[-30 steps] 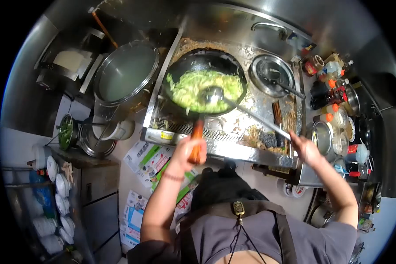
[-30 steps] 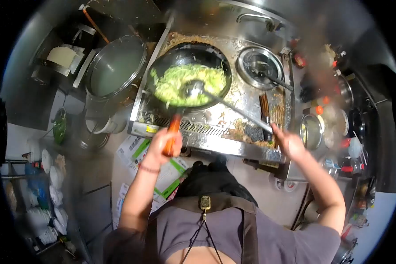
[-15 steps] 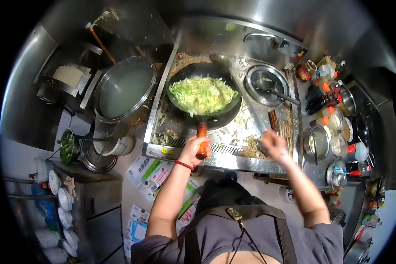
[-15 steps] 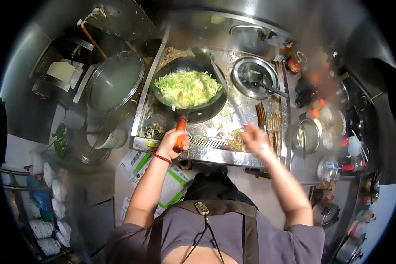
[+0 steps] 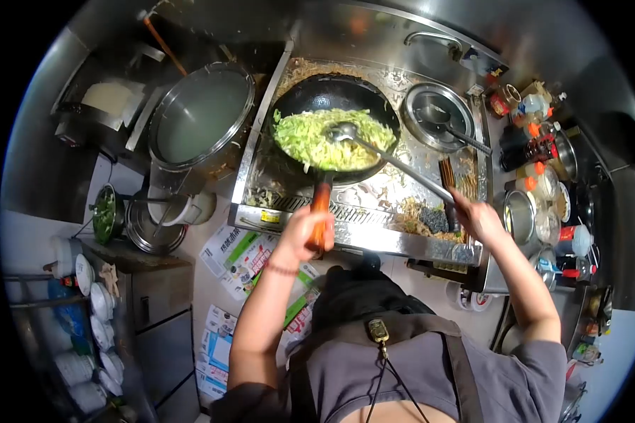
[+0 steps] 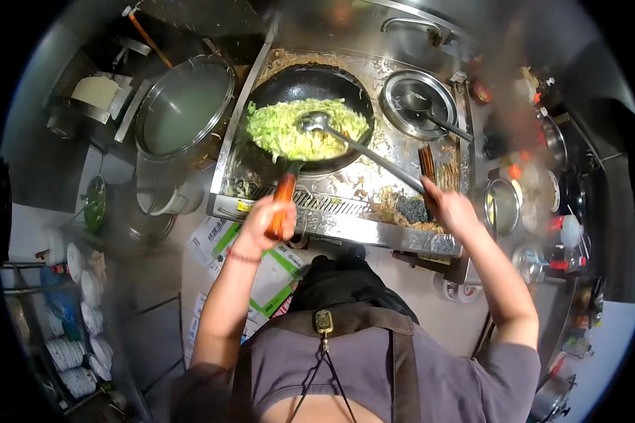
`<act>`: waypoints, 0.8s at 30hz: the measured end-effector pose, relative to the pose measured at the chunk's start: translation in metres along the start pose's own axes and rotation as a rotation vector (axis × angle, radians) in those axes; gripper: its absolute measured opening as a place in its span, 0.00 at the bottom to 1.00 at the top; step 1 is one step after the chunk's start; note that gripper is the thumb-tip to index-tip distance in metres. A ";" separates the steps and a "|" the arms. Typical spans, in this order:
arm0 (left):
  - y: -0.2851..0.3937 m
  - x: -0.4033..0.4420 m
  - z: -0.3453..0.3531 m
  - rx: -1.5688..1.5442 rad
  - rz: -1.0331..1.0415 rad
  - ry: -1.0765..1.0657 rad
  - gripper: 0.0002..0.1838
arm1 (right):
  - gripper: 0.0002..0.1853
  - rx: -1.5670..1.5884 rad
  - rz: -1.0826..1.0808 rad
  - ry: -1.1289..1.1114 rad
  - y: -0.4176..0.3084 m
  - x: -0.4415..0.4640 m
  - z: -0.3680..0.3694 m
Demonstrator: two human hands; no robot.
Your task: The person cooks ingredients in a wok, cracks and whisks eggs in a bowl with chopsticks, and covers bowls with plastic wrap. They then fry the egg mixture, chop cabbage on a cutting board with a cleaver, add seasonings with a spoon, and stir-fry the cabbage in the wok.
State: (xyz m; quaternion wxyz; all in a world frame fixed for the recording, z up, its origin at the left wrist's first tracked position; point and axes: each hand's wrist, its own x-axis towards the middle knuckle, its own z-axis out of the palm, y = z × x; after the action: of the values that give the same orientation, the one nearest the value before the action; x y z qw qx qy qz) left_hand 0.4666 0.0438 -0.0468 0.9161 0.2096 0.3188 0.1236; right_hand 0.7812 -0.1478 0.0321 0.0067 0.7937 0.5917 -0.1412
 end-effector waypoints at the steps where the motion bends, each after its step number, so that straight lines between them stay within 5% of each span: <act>1: -0.007 0.006 -0.007 -0.016 0.027 0.023 0.06 | 0.29 -0.010 0.007 -0.010 -0.010 0.019 0.001; 6: -0.060 -0.041 -0.026 -0.037 0.039 -0.013 0.11 | 0.27 0.220 -0.050 0.100 -0.035 -0.011 0.016; 10: -0.015 -0.019 0.002 -0.032 0.012 0.005 0.08 | 0.29 0.525 -0.178 0.145 -0.040 -0.025 0.024; 12: -0.002 0.006 -0.003 -0.015 -0.002 0.025 0.06 | 0.27 0.741 0.012 -0.099 -0.038 -0.011 0.002; 16: 0.005 0.033 -0.018 0.063 0.003 0.037 0.06 | 0.26 0.586 0.163 0.310 0.089 0.079 0.028; 18: 0.004 0.034 -0.021 0.126 -0.003 0.075 0.07 | 0.22 0.175 0.183 0.493 0.177 0.134 0.048; 20: 0.006 0.031 -0.017 0.115 -0.030 0.175 0.07 | 0.17 -0.159 0.239 0.341 0.257 0.173 0.068; 22: -0.003 0.031 -0.029 0.112 0.069 0.201 0.15 | 0.12 -0.205 0.277 -0.172 0.324 0.209 0.101; 24: -0.007 0.024 -0.013 0.129 0.248 0.367 0.19 | 0.05 0.349 0.347 -0.578 0.329 0.238 0.117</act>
State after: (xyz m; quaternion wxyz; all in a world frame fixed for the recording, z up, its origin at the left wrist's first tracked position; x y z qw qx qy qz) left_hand 0.4777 0.0503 -0.0722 0.8051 0.2794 0.4593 0.2505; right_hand 1.1273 -0.0443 -0.1873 0.0619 0.7988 0.3892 -0.4546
